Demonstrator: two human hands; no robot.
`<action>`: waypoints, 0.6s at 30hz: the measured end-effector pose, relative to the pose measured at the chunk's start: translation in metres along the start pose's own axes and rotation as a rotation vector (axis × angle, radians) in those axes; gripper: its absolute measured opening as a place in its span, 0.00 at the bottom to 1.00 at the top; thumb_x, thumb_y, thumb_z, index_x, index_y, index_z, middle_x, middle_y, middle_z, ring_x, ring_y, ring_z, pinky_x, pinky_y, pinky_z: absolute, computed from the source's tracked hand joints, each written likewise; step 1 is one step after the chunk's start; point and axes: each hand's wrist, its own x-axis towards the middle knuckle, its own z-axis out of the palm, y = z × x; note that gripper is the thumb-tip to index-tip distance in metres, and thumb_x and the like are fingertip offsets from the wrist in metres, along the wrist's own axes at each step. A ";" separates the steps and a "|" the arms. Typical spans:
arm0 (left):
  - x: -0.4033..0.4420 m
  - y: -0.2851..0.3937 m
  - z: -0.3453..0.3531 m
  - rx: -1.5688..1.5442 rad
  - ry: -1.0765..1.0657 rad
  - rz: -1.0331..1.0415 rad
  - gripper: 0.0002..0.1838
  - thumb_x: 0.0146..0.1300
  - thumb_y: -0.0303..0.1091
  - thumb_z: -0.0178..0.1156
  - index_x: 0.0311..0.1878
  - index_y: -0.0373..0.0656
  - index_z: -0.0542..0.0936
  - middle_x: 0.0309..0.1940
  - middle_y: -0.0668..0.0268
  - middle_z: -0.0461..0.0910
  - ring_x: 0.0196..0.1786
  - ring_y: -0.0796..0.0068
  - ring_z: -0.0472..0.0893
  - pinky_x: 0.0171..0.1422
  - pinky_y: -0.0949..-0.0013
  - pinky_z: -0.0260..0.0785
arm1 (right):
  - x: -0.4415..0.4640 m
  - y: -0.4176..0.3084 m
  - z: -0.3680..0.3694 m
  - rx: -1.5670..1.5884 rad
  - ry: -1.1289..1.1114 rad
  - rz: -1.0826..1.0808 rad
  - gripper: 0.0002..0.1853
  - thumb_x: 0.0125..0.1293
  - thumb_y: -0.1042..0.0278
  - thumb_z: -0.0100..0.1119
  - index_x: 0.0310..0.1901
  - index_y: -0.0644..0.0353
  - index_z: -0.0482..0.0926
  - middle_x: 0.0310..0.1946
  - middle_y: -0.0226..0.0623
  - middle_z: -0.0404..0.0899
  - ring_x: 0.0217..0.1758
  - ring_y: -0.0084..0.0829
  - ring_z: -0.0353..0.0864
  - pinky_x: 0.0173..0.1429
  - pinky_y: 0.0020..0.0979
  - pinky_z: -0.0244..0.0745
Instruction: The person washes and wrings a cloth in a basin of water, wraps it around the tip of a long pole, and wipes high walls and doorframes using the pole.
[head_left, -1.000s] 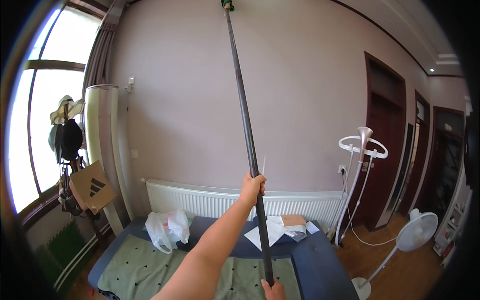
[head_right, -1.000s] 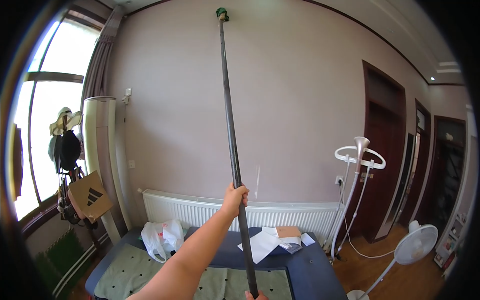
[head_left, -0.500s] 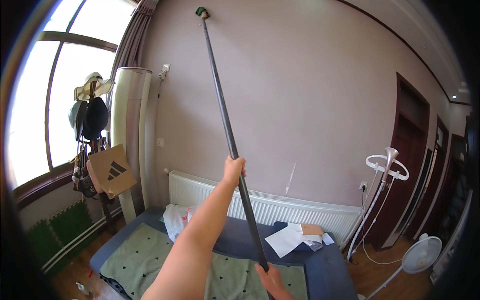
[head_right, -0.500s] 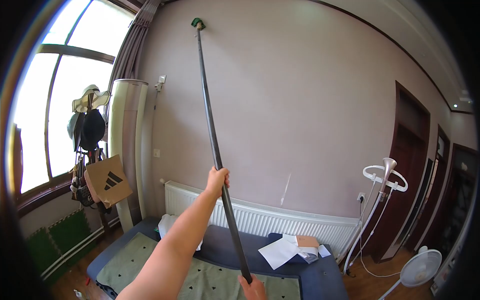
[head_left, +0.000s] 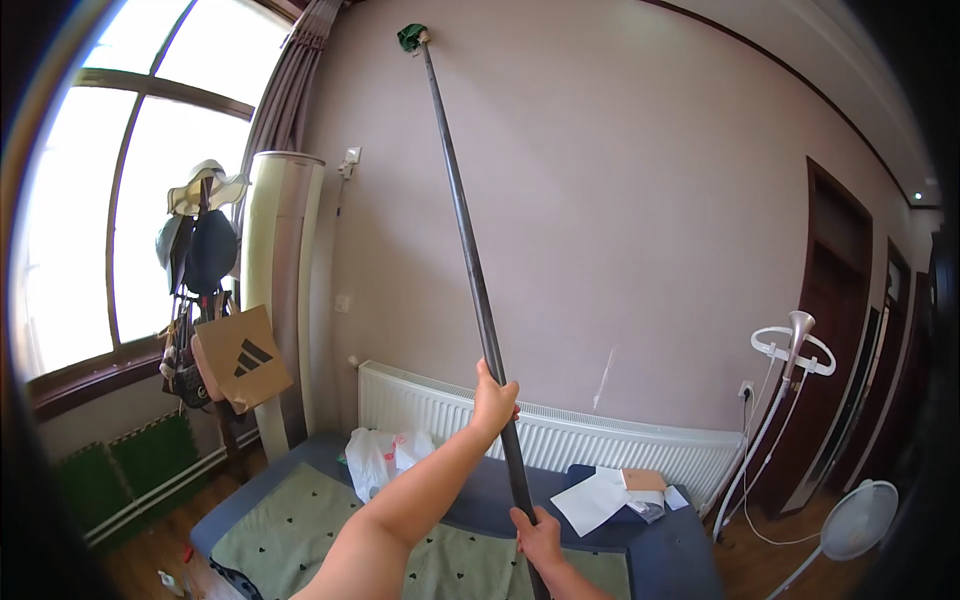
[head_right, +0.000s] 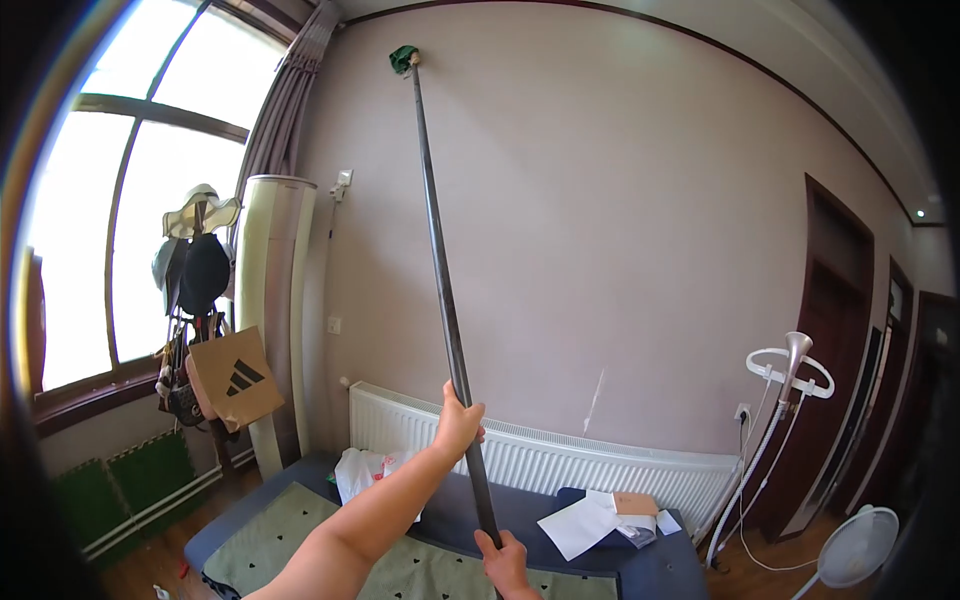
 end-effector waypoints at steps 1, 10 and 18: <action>-0.003 -0.004 0.006 0.011 -0.025 0.005 0.30 0.58 0.24 0.50 0.61 0.48 0.51 0.24 0.61 0.68 0.15 0.75 0.71 0.16 0.70 0.68 | -0.003 0.002 -0.003 0.009 0.021 -0.002 0.20 0.62 0.54 0.62 0.24 0.61 0.69 0.12 0.30 0.69 0.12 0.20 0.69 0.16 0.24 0.63; -0.032 0.003 0.107 0.044 -0.221 0.020 0.31 0.55 0.23 0.49 0.62 0.47 0.51 0.24 0.60 0.69 0.15 0.73 0.71 0.16 0.67 0.67 | -0.019 0.023 -0.064 0.108 0.183 -0.044 0.18 0.63 0.57 0.61 0.24 0.61 0.69 0.12 0.30 0.68 0.12 0.19 0.67 0.16 0.25 0.63; -0.074 0.006 0.244 -0.014 -0.453 -0.016 0.32 0.54 0.24 0.50 0.62 0.45 0.52 0.24 0.62 0.67 0.15 0.73 0.70 0.17 0.67 0.68 | -0.039 0.032 -0.171 0.127 0.417 -0.020 0.16 0.62 0.61 0.61 0.24 0.61 0.68 0.11 0.29 0.67 0.11 0.20 0.67 0.14 0.26 0.61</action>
